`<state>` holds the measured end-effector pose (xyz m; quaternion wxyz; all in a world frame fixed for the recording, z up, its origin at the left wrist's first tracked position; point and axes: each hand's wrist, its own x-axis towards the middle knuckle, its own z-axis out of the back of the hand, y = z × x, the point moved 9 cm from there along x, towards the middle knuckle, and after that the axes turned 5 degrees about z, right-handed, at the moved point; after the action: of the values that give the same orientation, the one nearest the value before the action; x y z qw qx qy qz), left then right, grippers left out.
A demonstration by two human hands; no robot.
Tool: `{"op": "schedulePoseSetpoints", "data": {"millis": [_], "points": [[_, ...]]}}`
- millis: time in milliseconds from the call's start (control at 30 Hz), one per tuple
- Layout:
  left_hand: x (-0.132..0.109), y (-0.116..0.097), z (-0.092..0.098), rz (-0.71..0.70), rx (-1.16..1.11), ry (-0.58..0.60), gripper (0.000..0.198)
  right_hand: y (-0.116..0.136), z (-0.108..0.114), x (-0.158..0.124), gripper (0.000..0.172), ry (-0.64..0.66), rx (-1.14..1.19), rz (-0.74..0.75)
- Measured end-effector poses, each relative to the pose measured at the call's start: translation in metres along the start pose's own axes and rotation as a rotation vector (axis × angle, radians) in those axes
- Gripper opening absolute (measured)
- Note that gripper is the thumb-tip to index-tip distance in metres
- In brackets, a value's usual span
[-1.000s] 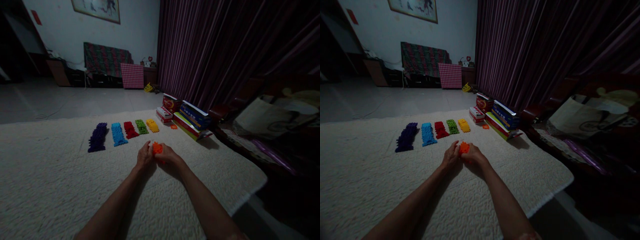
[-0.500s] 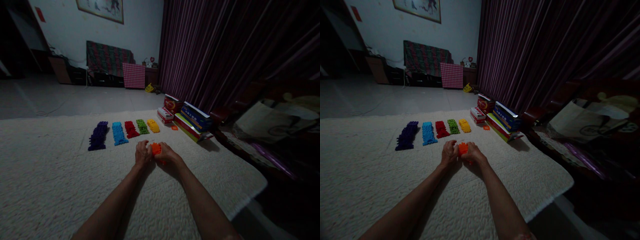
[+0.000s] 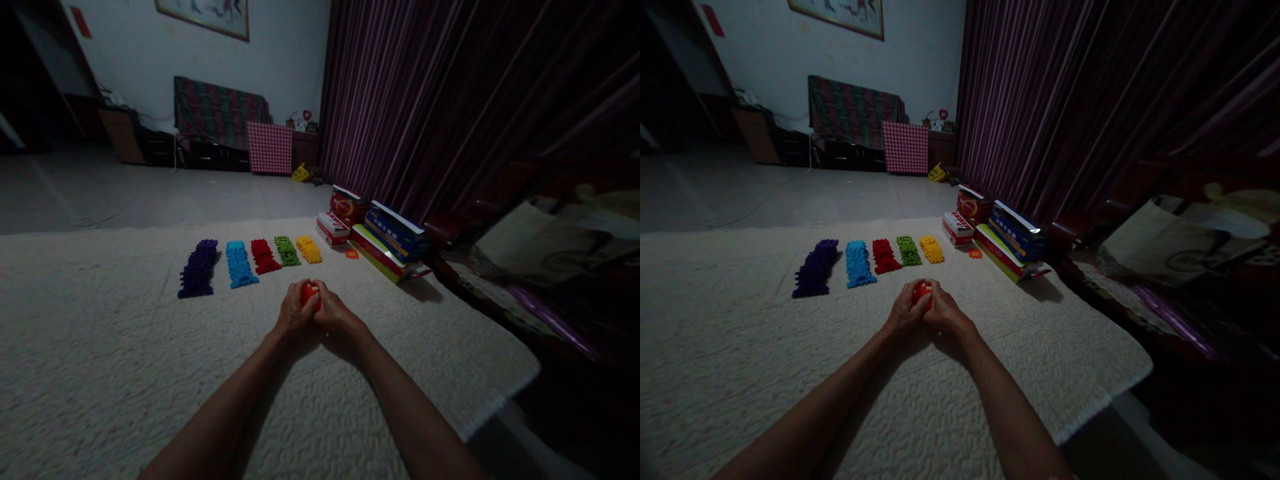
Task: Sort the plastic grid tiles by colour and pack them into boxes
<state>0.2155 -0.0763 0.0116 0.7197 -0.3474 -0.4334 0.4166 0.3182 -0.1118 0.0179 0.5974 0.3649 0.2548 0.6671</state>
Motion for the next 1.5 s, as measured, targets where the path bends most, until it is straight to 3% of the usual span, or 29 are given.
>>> {"op": "schedulePoseSetpoints", "data": {"millis": [100,233,300,467,533,667,800,1000,1133,1267,1333,1500], "points": [[-0.003,0.001,0.02,-0.002,-0.026,-0.003,0.05,0.015,-0.018,0.004,0.076,0.025,0.045,0.064],[-0.009,0.008,0.051,0.044,0.021,-0.024,0.042,0.043,-0.037,0.004,0.064,-0.089,0.006,0.284],[-0.015,0.01,0.061,0.073,0.057,-0.061,0.039,0.047,-0.043,0.001,0.059,-0.128,-0.005,0.309],[-0.027,0.012,0.063,0.104,0.107,-0.107,0.029,0.045,-0.043,-0.017,0.078,-0.17,0.121,0.345],[-0.029,0.009,0.062,0.08,0.129,-0.103,0.023,0.045,-0.042,-0.026,0.076,-0.187,0.215,0.369],[-0.034,0.005,0.06,0.067,0.183,-0.104,0.019,0.033,-0.046,-0.029,0.055,-0.236,0.511,0.265],[-0.04,-0.004,0.053,-0.028,0.16,-0.068,0.029,0.014,-0.048,-0.019,0.035,-0.386,0.655,0.025],[-0.042,-0.007,0.048,-0.062,0.219,0.045,0.032,-0.007,-0.059,-0.011,0.039,-0.525,0.803,-0.238],[-0.033,0.0,0.045,0.016,0.309,0.071,0.033,-0.012,-0.06,-0.01,0.042,-0.452,0.711,-0.231],[-0.027,0.003,0.039,0.052,0.355,0.09,0.033,-0.007,-0.032,0.015,0.042,-0.273,0.189,-0.073],[-0.027,0.005,0.039,0.067,0.328,0.094,0.033,-0.018,0.002,0.036,0.042,-0.299,-0.099,-0.072],[-0.027,0.006,0.039,0.058,0.293,0.083,0.033,-0.071,0.093,0.084,0.045,-0.382,-0.389,-0.182]]}}
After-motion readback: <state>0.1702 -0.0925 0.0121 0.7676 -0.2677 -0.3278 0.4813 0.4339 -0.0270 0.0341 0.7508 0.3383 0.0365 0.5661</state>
